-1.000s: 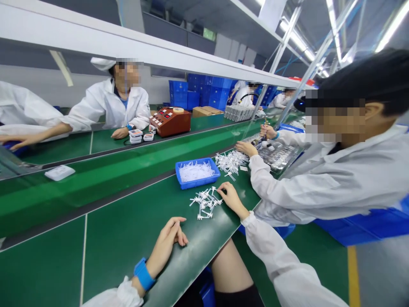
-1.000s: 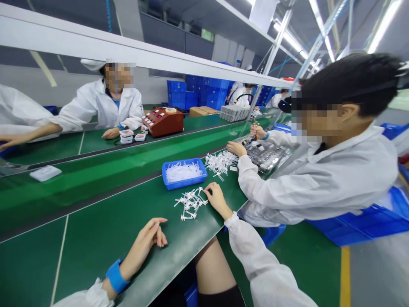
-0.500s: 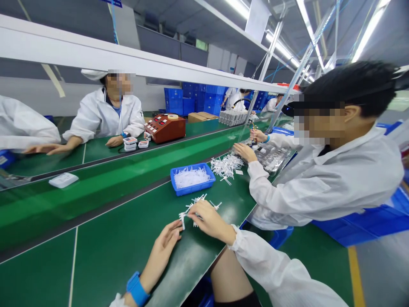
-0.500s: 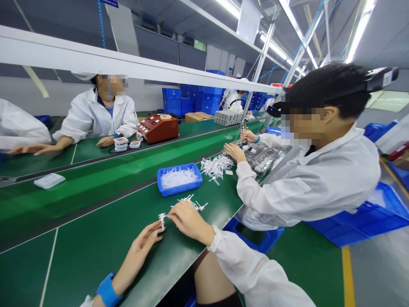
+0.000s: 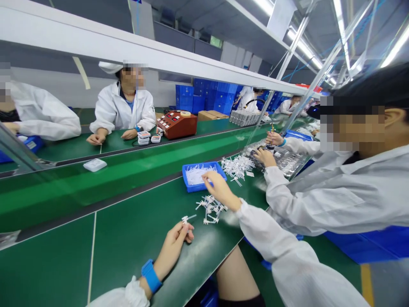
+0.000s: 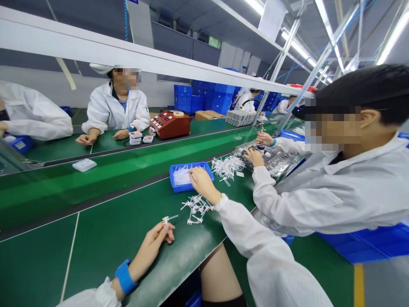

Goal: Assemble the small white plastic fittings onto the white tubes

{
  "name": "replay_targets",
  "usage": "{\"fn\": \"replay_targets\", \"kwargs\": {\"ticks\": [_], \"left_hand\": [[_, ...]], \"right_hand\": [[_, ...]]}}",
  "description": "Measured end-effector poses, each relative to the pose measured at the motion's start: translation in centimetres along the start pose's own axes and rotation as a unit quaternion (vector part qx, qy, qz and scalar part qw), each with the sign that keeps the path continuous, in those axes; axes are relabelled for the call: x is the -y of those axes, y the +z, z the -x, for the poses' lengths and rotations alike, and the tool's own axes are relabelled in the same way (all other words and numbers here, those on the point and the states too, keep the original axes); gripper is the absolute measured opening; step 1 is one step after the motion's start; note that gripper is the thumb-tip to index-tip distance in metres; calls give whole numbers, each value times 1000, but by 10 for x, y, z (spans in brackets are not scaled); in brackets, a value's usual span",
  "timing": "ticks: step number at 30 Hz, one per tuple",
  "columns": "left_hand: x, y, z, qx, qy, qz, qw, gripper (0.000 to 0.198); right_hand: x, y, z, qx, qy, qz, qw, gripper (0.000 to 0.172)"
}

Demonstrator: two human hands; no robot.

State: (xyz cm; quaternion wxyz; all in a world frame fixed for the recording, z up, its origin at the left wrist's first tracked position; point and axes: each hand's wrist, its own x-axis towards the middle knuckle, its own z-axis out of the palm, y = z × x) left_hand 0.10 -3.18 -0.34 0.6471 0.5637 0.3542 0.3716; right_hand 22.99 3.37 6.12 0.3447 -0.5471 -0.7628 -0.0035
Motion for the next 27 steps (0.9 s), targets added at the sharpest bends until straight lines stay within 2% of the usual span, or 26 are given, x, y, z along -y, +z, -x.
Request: {"fn": "replay_targets", "kwargs": {"ticks": [2, 5, 9, 12, 15, 23, 27], "left_hand": [[2, -1, 0, 2, 3, -1, 1000, 40], [6, -1, -1, 3, 3, 3, 1000, 46], [8, -2, -2, 12, 8, -7, 1000, 46], [10, -3, -2, 16, 13, -13, 1000, 43], [11, -3, -1, 15, 14, -22, 1000, 41], [11, -3, -1, 23, 17, -26, 999, 39], [13, -4, -1, 16, 18, -13, 1000, 39]], "right_hand": [[-23, 3, -24, 82, 78, 122, 986, 24], [-42, 15, -43, 138, 98, 159, 973, 21], [-44, 32, -49, 172, 113, 185, 961, 18], [-42, 35, -55, 191, 125, 195, 954, 15], [-42, 30, -61, 191, 132, 191, 954, 14], [-46, 9, -62, 143, 138, 131, 971, 8], [-34, 6, -60, 110, 131, 76, 982, 7]]}}
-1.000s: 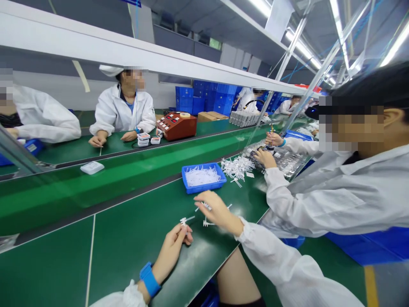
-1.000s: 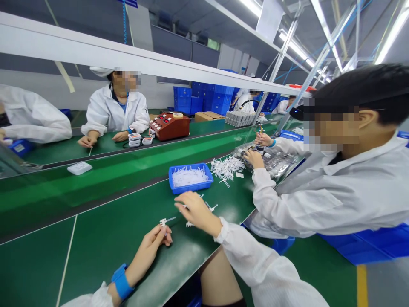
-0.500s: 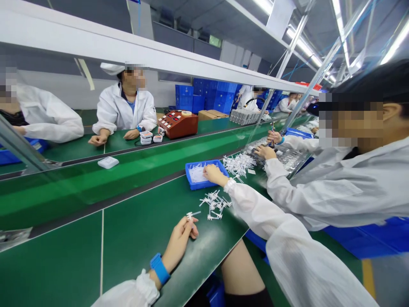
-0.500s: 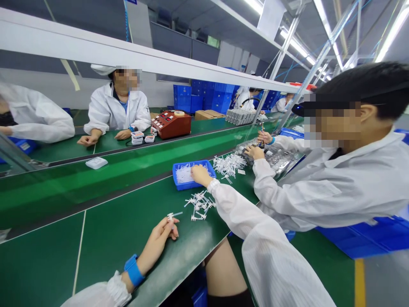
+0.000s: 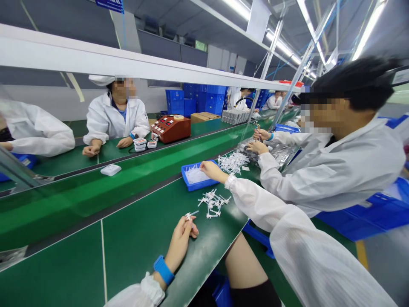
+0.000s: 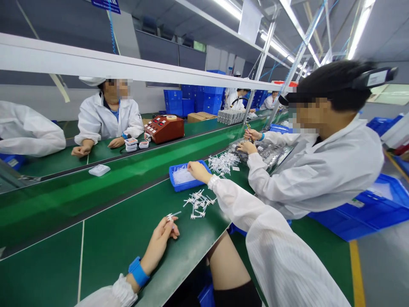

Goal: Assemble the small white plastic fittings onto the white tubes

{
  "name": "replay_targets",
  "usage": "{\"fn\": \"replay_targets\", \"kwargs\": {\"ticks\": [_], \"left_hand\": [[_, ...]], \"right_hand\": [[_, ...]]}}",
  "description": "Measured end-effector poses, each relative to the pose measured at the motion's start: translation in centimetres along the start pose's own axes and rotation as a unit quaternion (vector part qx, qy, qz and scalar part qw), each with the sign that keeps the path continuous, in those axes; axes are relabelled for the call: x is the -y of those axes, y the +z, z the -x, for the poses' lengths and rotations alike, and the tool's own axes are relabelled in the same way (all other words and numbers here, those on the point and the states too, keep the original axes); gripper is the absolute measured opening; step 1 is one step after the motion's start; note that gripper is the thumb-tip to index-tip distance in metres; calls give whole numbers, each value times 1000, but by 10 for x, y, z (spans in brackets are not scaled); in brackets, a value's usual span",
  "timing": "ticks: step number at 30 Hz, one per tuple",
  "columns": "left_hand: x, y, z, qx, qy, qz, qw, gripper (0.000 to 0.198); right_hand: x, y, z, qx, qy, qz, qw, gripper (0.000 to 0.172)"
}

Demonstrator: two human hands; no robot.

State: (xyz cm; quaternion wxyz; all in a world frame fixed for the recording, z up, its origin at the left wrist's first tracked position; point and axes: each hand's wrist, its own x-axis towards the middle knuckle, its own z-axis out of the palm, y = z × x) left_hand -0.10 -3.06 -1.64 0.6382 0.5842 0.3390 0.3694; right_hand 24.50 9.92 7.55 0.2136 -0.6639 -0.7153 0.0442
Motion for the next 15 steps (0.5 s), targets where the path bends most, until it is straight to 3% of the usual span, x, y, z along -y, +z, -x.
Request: {"fn": "replay_targets", "kwargs": {"ticks": [5, 9, 15], "left_hand": [[1, -4, -3, -58, 4, 42, 997, 39], [0, -14, -8, -119, 9, 99, 988, 41], [-7, -31, -21, -144, 25, 159, 977, 36]], "right_hand": [[44, 5, 17, -5, -63, -101, 993, 8], [79, 14, 43, -7, -154, -280, 948, 12], [96, 48, 98, -22, -120, -358, 926, 20]]}}
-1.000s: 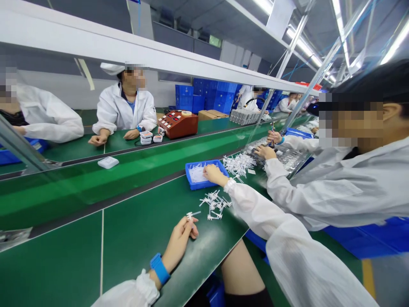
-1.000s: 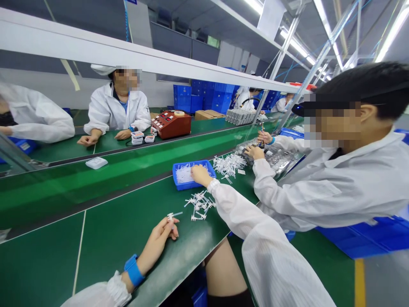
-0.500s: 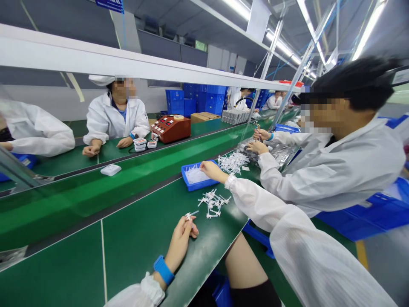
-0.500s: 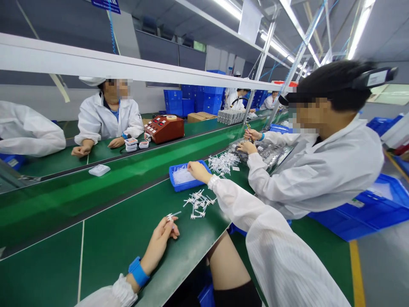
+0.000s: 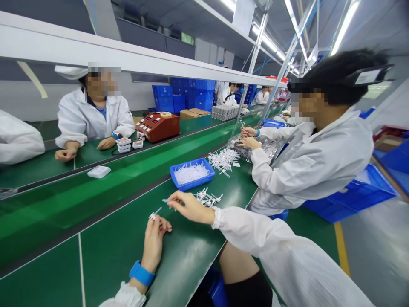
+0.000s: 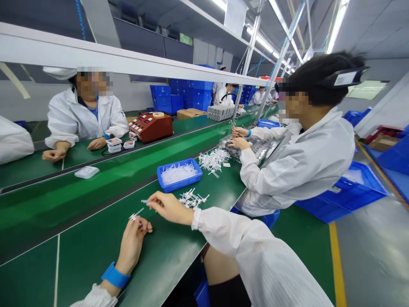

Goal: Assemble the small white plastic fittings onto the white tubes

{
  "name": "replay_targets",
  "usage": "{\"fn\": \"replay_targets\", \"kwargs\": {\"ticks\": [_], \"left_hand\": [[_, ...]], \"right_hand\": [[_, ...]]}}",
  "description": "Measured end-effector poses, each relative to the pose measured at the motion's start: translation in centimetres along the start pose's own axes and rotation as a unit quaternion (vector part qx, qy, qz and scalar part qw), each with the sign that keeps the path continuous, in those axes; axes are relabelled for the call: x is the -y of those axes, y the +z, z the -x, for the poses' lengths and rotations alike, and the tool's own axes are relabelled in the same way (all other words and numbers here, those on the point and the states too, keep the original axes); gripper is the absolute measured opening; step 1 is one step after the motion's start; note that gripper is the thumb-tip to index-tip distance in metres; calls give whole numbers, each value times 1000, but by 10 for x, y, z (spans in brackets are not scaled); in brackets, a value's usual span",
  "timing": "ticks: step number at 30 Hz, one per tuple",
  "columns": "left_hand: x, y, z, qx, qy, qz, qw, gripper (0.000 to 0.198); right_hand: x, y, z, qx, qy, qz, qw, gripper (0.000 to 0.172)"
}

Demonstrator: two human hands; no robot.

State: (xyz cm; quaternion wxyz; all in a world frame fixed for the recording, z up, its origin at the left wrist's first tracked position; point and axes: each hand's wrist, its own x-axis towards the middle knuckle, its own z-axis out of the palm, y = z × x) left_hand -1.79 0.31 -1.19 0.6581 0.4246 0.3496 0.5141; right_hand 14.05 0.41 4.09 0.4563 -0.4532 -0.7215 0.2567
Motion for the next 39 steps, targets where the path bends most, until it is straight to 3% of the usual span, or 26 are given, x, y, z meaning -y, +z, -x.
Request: {"fn": "replay_targets", "kwargs": {"ticks": [4, 8, 15, 23, 35, 39], "left_hand": [[-5, -2, -6, 7, 3, 28, 1000, 43], [-6, -6, -5, -36, 58, -34, 997, 40], [-6, -11, -6, -66, 82, -192, 976, 44], [-3, -17, -9, -70, 77, -190, 976, 44], [-10, -6, -8, -60, 43, -203, 976, 43], [-10, -6, -8, -104, 44, -243, 963, 48]], "right_hand": [[-14, 26, 30, 12, -39, 59, 997, 21], [-21, 38, 35, 56, -92, 133, 985, 21], [-17, 30, 25, 60, -18, 150, 987, 17], [-14, 28, 26, 40, 23, 148, 988, 22], [-16, 22, 28, 40, 23, 163, 986, 18], [-17, 22, 29, 57, 13, 184, 981, 19]]}}
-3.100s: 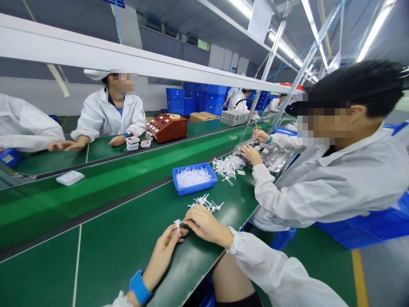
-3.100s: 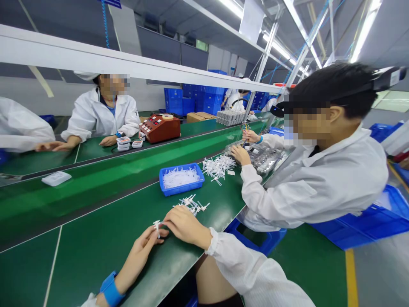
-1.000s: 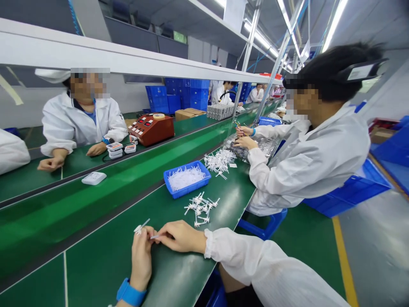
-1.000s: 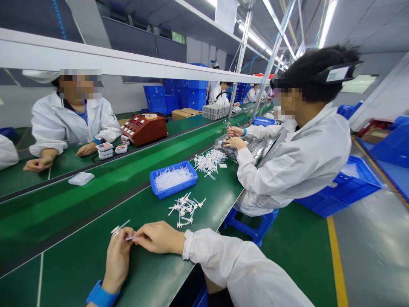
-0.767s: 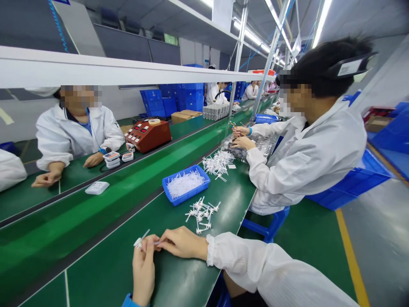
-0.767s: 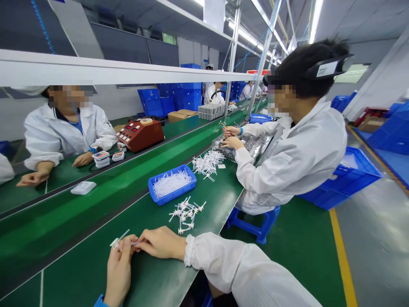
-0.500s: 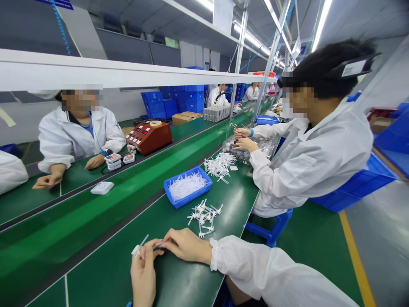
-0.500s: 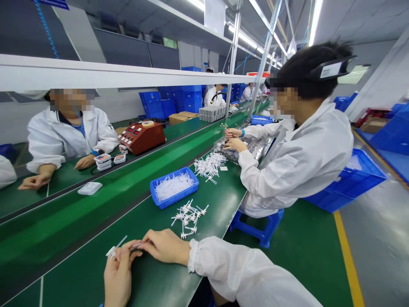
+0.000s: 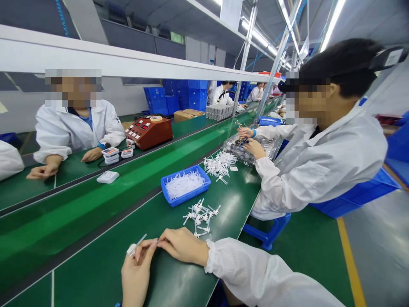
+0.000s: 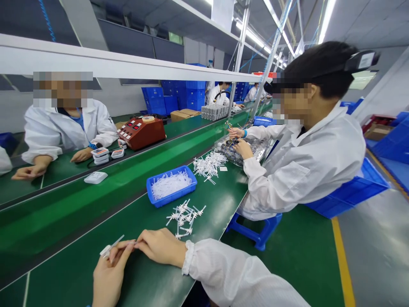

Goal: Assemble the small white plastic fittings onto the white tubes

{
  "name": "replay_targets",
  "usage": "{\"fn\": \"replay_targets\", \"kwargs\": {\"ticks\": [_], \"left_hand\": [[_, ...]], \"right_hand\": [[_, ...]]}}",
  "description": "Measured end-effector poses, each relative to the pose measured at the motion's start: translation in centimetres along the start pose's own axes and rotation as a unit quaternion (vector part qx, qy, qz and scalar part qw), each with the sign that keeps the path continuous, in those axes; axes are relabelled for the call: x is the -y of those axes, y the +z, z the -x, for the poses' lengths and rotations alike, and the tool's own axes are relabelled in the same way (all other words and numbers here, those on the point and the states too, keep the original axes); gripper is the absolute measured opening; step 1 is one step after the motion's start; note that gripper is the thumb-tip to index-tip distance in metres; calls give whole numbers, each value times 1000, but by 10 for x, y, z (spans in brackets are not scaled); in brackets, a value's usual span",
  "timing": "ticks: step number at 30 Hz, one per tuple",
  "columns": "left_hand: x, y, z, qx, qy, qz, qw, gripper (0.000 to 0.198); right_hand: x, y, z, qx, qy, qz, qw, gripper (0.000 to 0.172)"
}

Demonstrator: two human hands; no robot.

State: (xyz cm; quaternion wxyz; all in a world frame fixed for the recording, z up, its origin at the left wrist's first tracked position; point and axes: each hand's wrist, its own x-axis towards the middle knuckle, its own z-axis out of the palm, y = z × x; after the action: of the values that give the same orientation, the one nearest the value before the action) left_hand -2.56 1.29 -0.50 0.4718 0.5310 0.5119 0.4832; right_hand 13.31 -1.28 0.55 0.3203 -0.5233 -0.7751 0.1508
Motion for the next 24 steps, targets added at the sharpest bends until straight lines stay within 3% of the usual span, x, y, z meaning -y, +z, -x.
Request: {"fn": "replay_targets", "kwargs": {"ticks": [7, 12, 19, 24], "left_hand": [[4, -1, -1, -15, 36, -18, 999, 39], [5, -1, 2, -2, 58, -32, 998, 28], [0, 4, 7, 43, 33, 62, 997, 25], [-2, 4, 9, 44, 22, 76, 996, 28]], "right_hand": [[-3, 2, 1, -1, 3, -20, 1000, 20], [-5, 9, 4, -14, 30, -118, 992, 20], [-4, 17, 5, -3, 103, -340, 935, 29], [-1, 16, 5, 12, 119, -379, 918, 32]]}}
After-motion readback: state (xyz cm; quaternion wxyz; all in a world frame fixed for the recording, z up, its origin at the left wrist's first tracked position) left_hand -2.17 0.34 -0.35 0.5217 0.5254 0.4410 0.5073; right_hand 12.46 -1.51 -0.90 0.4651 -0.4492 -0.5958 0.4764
